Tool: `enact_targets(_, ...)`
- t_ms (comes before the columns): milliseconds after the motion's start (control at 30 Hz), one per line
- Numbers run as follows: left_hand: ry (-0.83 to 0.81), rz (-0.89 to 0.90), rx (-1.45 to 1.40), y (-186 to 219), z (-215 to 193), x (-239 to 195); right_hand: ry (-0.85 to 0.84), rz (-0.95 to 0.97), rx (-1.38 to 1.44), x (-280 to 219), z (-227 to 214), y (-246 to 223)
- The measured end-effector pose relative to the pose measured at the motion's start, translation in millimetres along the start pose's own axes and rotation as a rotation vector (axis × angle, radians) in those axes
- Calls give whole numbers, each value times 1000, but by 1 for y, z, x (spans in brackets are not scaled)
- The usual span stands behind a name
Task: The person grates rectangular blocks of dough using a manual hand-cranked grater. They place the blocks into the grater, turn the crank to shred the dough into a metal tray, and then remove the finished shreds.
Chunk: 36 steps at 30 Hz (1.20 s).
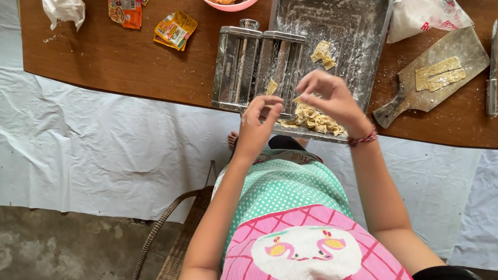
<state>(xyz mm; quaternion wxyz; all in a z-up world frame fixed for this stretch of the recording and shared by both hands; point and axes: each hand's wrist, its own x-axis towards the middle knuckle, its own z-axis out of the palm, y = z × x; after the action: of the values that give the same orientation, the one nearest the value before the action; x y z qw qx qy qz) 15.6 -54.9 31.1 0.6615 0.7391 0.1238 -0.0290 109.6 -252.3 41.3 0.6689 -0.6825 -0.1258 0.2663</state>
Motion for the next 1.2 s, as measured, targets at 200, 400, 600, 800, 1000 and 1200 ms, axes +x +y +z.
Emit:
enact_targets(200, 9, -40, -129, 25, 4, -3, 16, 5, 43, 5, 35, -15)
enact_targets(400, 76, -78, -170, 5, -5, -5, -50, 48, -76, 11, 38, -11)
enact_targets(600, 146, -105, -224, -10, -14, -7, 164, 4, -369, 48, 34, 5)
enact_targets(800, 177, -99, -271, -14, -20, -15, 253, -35, -547, 70, 40, 21)
enact_targets(1000, 192, -94, -294, -27, -22, -16, 334, -112, -656, 73, 48, 40)
enact_targets(1200, 202, -81, -296, -24, -19, -16, 393, -125, -589, 74, 49, 41)
